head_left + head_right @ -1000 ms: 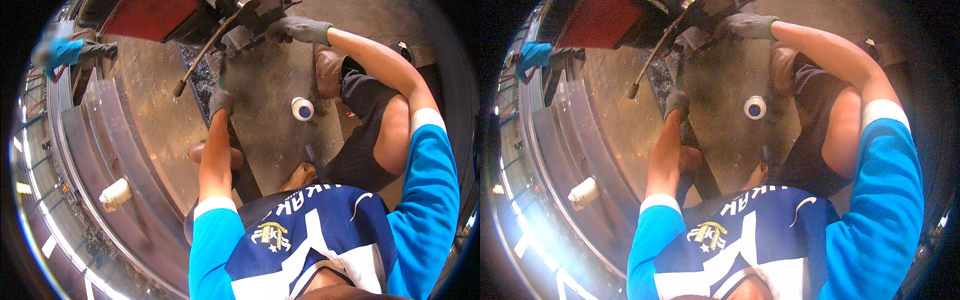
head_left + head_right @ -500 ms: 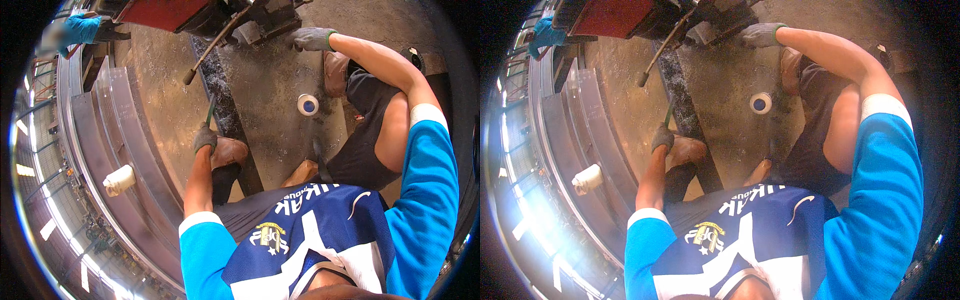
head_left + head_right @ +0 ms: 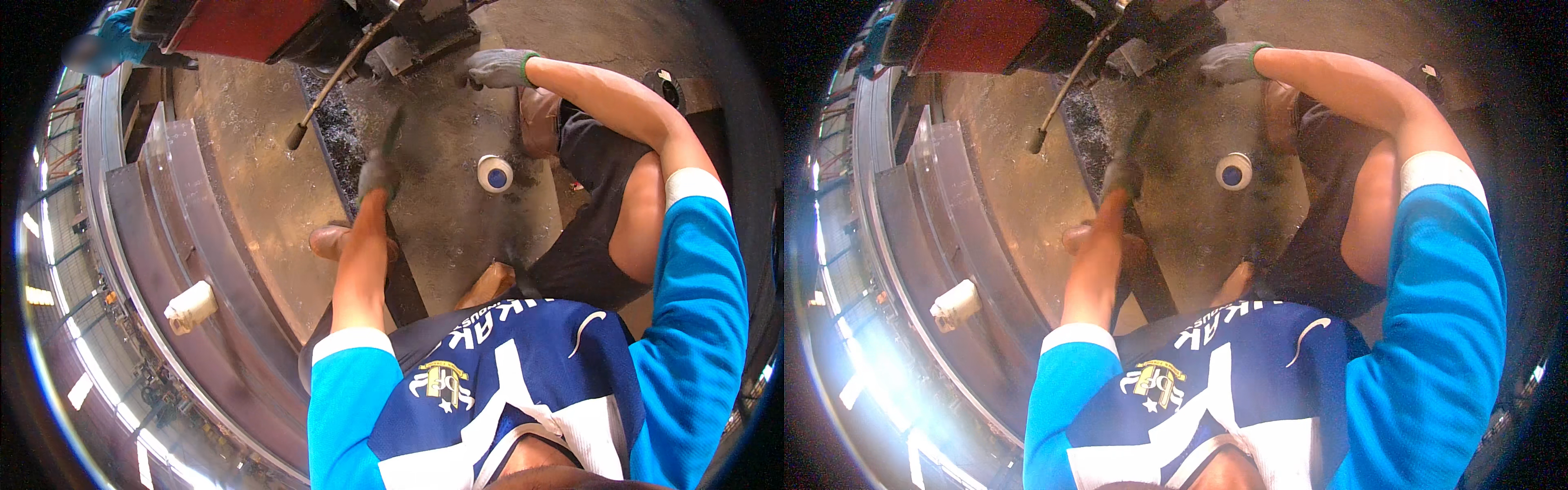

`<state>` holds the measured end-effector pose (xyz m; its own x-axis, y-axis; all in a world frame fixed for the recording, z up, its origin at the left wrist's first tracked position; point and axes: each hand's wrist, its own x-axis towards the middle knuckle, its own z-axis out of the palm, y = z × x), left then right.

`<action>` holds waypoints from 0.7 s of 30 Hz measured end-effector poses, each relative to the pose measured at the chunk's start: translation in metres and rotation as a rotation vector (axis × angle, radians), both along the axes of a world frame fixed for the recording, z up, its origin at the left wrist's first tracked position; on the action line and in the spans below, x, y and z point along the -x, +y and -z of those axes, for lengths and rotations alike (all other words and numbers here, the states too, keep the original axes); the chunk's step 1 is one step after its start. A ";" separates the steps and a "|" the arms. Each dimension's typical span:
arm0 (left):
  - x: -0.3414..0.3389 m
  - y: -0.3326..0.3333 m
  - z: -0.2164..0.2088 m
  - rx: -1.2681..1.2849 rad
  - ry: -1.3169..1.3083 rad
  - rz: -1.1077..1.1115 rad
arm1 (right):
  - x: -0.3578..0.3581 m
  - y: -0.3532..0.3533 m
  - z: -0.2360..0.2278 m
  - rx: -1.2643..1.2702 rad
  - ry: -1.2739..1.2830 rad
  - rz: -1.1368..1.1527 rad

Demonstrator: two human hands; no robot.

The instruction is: The person operates a drill press to create holes in a metal plate. They apply liquid from a bottle to the drilling site, adjust the machine's handle, and clear away metal shavings with their gloved hands.

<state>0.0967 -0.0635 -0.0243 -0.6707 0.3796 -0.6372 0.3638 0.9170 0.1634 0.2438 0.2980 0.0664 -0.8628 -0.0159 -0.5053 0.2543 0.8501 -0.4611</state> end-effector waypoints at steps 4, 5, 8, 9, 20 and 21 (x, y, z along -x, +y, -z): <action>-0.036 -0.065 -0.010 0.029 0.043 0.142 | 0.002 -0.008 -0.002 0.087 0.084 0.022; -0.042 -0.085 -0.013 0.062 0.029 0.106 | -0.001 -0.014 -0.007 0.188 0.023 0.123; -0.050 -0.129 -0.018 0.053 0.063 0.036 | -0.009 -0.039 -0.028 0.344 -0.060 -0.091; -0.052 -0.134 -0.018 0.042 0.069 -0.015 | -0.010 -0.048 -0.036 0.371 -0.090 -0.163; -0.170 -0.050 -0.018 -0.095 -0.006 -0.072 | -0.010 -0.065 -0.059 0.342 0.103 -0.329; -0.187 -0.043 -0.022 -0.055 0.090 -0.006 | -0.012 -0.060 -0.054 0.314 0.106 -0.245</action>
